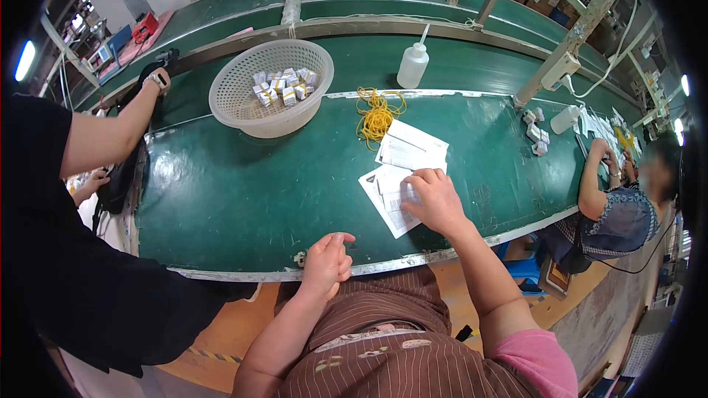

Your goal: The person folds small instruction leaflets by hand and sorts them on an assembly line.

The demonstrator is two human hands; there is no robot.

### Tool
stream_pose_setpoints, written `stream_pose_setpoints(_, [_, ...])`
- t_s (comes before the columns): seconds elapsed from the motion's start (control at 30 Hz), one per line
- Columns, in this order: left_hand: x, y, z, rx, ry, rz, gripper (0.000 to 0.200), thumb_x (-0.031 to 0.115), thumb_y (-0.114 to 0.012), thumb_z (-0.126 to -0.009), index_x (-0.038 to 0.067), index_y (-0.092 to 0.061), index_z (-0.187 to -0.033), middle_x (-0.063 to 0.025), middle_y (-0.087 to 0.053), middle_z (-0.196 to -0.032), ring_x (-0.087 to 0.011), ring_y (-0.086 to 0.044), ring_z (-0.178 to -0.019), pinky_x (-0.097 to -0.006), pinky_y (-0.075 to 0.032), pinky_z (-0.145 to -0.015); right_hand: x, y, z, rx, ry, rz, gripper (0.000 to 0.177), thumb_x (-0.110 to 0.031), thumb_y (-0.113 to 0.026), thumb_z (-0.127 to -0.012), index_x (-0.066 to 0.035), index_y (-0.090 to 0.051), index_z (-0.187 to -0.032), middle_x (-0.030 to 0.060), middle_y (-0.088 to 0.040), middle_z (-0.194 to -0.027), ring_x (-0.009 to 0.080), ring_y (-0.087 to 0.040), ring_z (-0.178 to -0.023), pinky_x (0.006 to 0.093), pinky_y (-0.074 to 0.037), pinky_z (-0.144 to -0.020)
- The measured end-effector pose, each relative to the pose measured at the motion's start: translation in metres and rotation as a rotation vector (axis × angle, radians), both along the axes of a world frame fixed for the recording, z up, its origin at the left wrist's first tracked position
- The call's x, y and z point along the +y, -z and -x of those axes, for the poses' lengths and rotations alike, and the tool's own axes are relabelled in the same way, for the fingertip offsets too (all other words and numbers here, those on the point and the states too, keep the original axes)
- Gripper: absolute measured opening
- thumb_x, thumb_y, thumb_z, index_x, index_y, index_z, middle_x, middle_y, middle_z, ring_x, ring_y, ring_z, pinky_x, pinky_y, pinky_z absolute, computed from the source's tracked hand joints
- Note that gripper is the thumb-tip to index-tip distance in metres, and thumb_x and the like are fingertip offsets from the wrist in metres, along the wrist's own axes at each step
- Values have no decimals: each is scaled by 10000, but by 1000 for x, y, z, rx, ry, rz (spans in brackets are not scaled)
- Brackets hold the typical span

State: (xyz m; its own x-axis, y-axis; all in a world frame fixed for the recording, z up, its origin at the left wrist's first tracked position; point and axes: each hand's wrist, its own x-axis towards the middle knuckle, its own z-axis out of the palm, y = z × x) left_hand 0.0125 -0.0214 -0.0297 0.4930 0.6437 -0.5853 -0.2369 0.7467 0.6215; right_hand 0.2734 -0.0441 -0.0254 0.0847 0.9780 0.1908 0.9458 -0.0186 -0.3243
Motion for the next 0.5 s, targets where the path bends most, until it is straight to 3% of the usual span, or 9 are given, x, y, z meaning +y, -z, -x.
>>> stream_pose_setpoints(0.07, [5, 3, 5, -13, -63, 9, 246, 209, -431, -1037, -8, -537, -995, 48, -266, -559, -48, -219, -431, -227, -177, -381, -3, -6, 5, 1, -52, -92, 300, -163, -739, -711, -106, -650, -992, 78, -609, -1058, 286, -548, -1035, 390, -442, -891])
stream_pose_setpoints(0.2, [11, 6, 13, -34, -118, 20, 234, 242, -469, -1027, 17, -528, -997, 47, -269, -552, -49, -218, -431, -225, -170, -372, -10, 3, 1, -78, -123, 19, 298, -163, -737, -698, -99, -650, -976, 88, -610, -1036, 283, -563, -1007, 378, -471, -844])
stream_pose_setpoints(0.5, [8, 10, 6, -68, -7, 42, 159, 181, -498, -1007, 31, -547, -986, 49, -289, -564, -44, -222, -433, -217, -186, -374, -5, -4, 2, -96, -136, -62, 172, -105, -666, -733, -97, -620, -899, 54, -596, -899, 257, -582, -907, 374, -470, -783])
